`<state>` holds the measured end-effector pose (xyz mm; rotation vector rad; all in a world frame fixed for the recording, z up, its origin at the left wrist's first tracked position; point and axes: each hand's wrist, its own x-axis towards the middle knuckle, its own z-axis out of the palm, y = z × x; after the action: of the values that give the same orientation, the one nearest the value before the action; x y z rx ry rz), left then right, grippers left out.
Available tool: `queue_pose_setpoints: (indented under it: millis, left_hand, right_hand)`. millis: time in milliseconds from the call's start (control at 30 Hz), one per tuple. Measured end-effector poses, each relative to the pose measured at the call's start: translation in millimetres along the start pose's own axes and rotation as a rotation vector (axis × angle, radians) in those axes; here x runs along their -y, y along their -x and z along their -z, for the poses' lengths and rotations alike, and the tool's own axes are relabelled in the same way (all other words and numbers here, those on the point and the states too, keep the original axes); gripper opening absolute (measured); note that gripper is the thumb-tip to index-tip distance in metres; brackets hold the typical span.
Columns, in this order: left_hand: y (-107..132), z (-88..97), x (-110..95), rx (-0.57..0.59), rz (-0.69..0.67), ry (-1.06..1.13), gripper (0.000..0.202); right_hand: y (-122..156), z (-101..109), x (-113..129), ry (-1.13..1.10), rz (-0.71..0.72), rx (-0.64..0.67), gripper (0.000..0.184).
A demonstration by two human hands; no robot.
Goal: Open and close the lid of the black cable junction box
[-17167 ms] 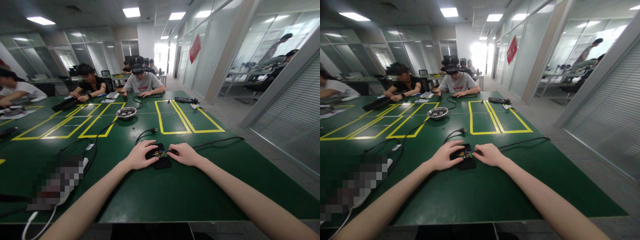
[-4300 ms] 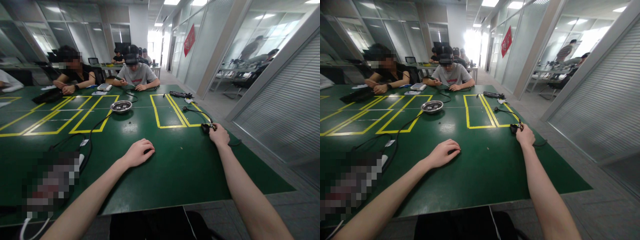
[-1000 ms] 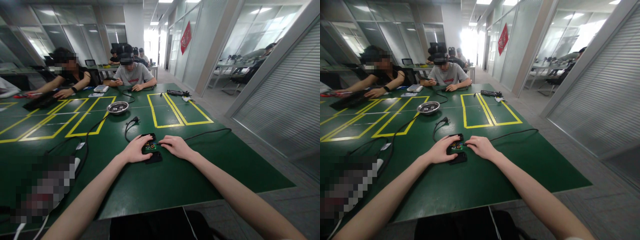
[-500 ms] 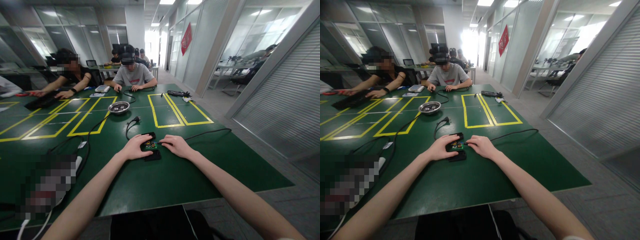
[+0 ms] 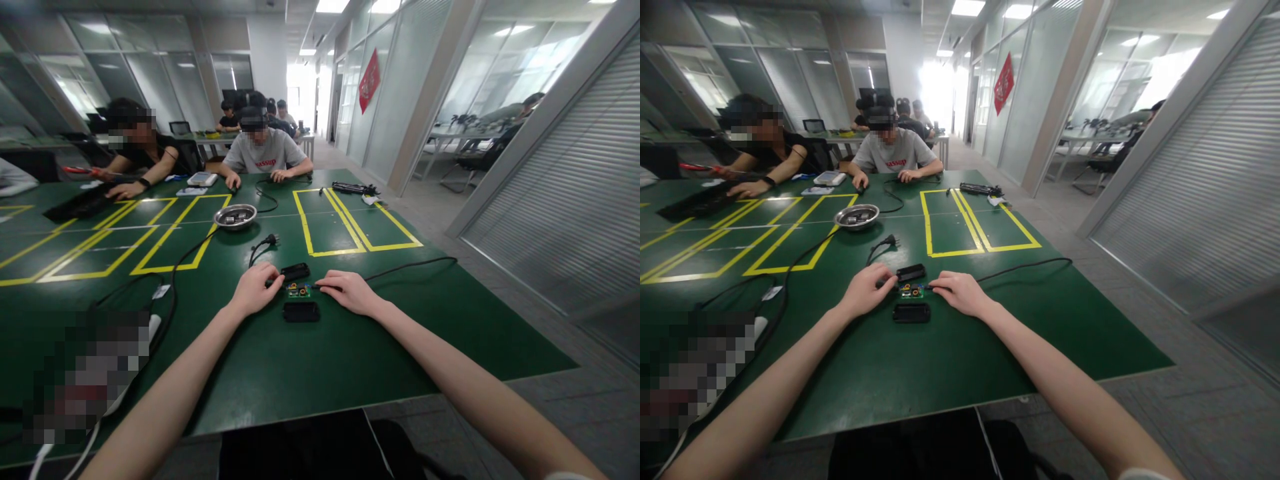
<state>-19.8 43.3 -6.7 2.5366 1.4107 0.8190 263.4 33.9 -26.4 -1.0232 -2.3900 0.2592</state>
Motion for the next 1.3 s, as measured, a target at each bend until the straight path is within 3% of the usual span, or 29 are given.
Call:
queue_pose_setpoints:
  millis: [200,400,567,733,1000,1300]
  left_hand:
    - [-0.9,3.2,-1.5,0.155,0.104,-0.101,0.041]
    - [-4.5,6.0,-11.5,0.170,0.170,-0.169,0.049]
    - [-6.9,14.9,-11.0,0.156,0.254,-0.268,0.056]
    - [-9.0,19.8,-3.2,0.211,0.345,-0.297,0.064]
    - [-8.3,21.4,5.5,0.234,0.382,-0.189,0.061]
    - [-1.3,23.9,2.5,0.298,0.425,0.170,0.059]
  right_hand:
    - [0.6,0.1,2.3,-0.002,0.006,-0.010,0.025]
    - [0.1,2.8,4.1,0.024,0.002,-0.012,0.027]
    - [0.6,15.8,-4.1,0.184,-0.230,0.067,0.048]
    - [3.2,27.2,-12.4,0.253,-0.375,0.040,0.059]
    - [-1.2,31.4,-5.7,0.274,-0.497,0.034,0.058]
    - [5.7,29.4,-10.6,-0.061,-0.397,-0.009,0.062]
